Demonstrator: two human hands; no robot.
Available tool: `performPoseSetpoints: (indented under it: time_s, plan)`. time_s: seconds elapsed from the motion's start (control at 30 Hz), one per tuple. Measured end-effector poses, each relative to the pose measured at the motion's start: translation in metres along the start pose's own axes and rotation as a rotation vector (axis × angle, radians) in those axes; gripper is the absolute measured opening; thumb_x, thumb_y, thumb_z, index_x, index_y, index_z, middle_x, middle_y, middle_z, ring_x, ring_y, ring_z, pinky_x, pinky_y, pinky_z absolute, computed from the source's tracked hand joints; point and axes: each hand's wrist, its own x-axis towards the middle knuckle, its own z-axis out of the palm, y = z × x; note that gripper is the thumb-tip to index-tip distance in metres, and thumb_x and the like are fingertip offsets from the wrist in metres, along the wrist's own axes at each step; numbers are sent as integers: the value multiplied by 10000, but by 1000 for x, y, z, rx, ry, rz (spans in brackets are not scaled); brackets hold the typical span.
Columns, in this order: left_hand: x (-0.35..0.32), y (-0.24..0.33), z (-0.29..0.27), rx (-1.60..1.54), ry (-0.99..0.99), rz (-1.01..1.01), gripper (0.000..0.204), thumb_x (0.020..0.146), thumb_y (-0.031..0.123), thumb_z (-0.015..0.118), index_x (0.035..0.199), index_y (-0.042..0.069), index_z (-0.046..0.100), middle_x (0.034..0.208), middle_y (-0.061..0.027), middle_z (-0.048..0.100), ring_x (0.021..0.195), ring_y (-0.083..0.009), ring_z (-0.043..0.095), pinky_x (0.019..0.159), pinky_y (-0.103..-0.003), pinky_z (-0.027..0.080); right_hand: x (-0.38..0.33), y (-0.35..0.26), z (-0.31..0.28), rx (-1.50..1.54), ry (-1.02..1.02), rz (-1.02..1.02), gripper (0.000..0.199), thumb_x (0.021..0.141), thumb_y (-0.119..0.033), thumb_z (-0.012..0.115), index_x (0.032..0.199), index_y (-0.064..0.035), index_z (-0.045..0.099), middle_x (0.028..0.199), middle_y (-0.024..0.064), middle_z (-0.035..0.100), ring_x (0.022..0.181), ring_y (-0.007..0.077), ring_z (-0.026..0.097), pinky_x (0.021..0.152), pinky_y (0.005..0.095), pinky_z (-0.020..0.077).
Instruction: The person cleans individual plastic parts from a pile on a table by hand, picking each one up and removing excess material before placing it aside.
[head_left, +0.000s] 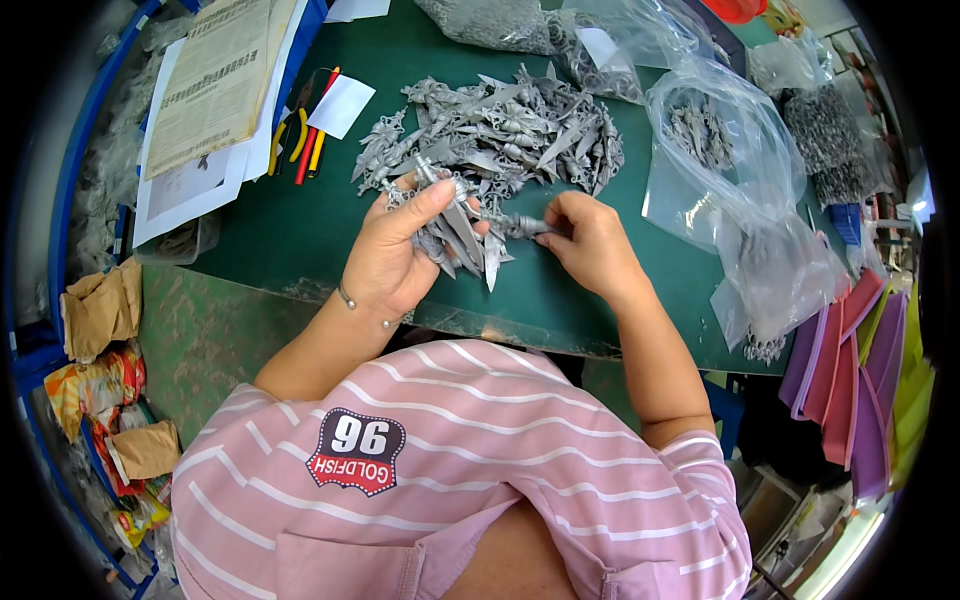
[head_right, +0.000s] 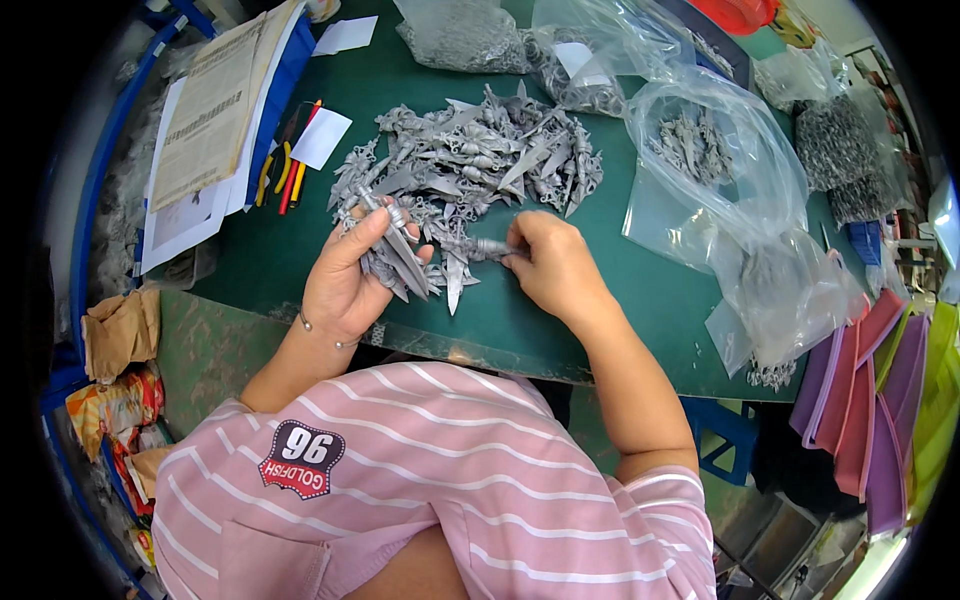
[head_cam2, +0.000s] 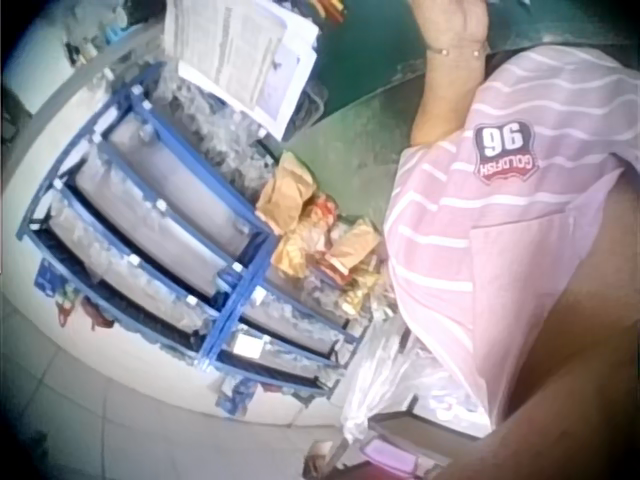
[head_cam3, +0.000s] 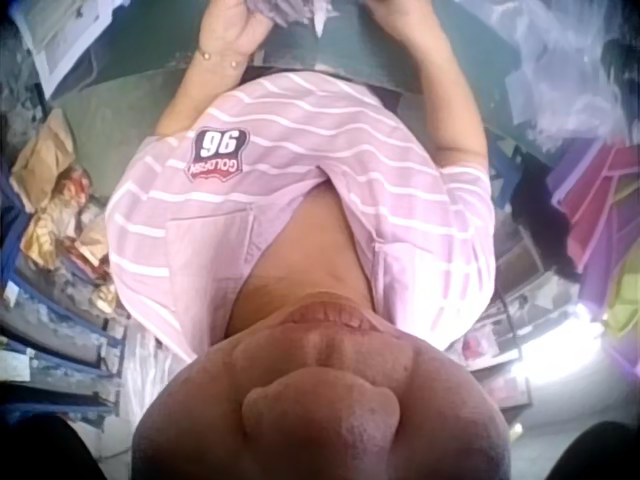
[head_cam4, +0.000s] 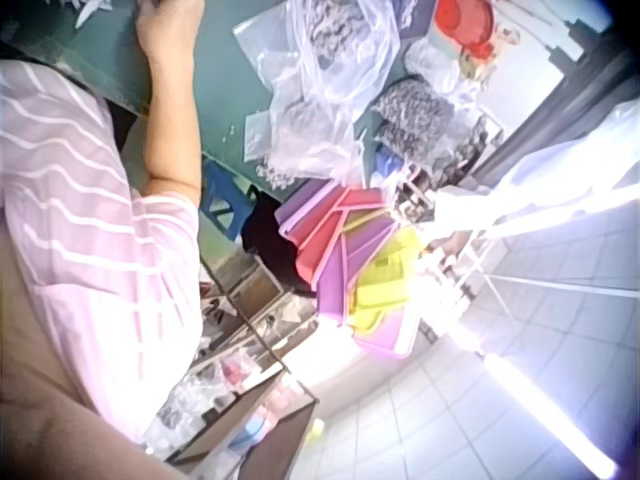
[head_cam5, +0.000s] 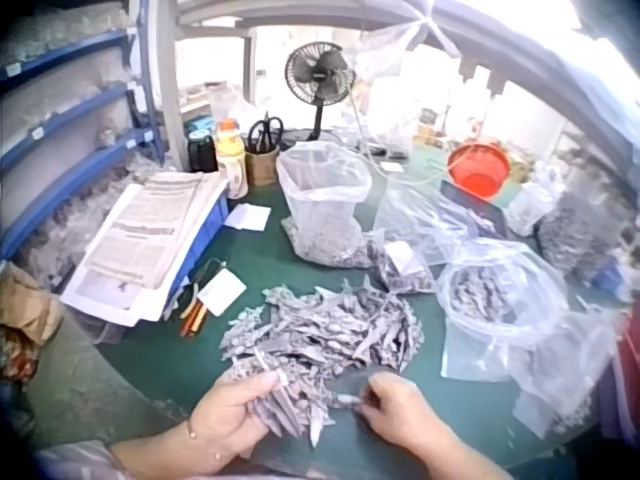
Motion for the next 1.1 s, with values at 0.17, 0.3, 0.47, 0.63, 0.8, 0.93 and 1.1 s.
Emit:
performPoseSetpoints:
  time_s: [0.17,0.3,0.47,0.63,0.8,0.93,1.1]
  plan:
    - [2,-4,7,155,22,-16,204,834,76,585,1019,42,505,888,-77,583,847,-198,601,752,-396,528,-22,14,-3,516,106,256,203,679,28,710,818,-16,569,701,10,573,616,71,528,553,215,429]
    - [2,-6,9,170,-6,-64,223,820,64,599,1018,50,498,857,-80,590,818,-194,609,736,-389,531,-31,-10,-10,915,230,146,165,708,88,670,799,-1,565,745,23,584,695,71,552,623,201,456]
    - [2,-9,13,188,24,-73,209,816,67,604,994,56,495,855,-90,585,821,-208,607,731,-385,530,-33,-17,-12,1021,286,-60,154,713,104,650,792,14,553,819,69,571,757,119,563,673,233,478]
    - [2,-12,18,198,39,-92,296,774,92,670,997,39,483,870,-149,621,750,-225,626,640,-317,506,-33,-17,-10,1048,306,-109,156,707,104,642,788,7,550,821,74,587,757,132,573,678,244,485]
    - [0,-15,22,236,-58,-168,305,772,139,688,994,44,502,867,-126,625,729,-203,622,625,-286,500,-30,-20,-11,390,413,-127,167,695,84,641,791,-11,542,837,78,619,792,149,589,671,240,489]
    - [1,-22,19,185,-28,-186,277,780,165,686,964,45,517,852,-94,626,690,-158,611,608,-258,483,-33,-24,-7,248,371,-153,173,693,77,647,801,-9,541,865,84,617,774,145,591,662,228,487]
    - [4,-25,16,196,82,-104,216,807,128,652,949,40,515,849,-94,620,718,-159,613,620,-267,494,-33,-36,-12,931,257,-26,158,718,95,636,817,14,544,936,129,600,750,153,586,646,239,487]
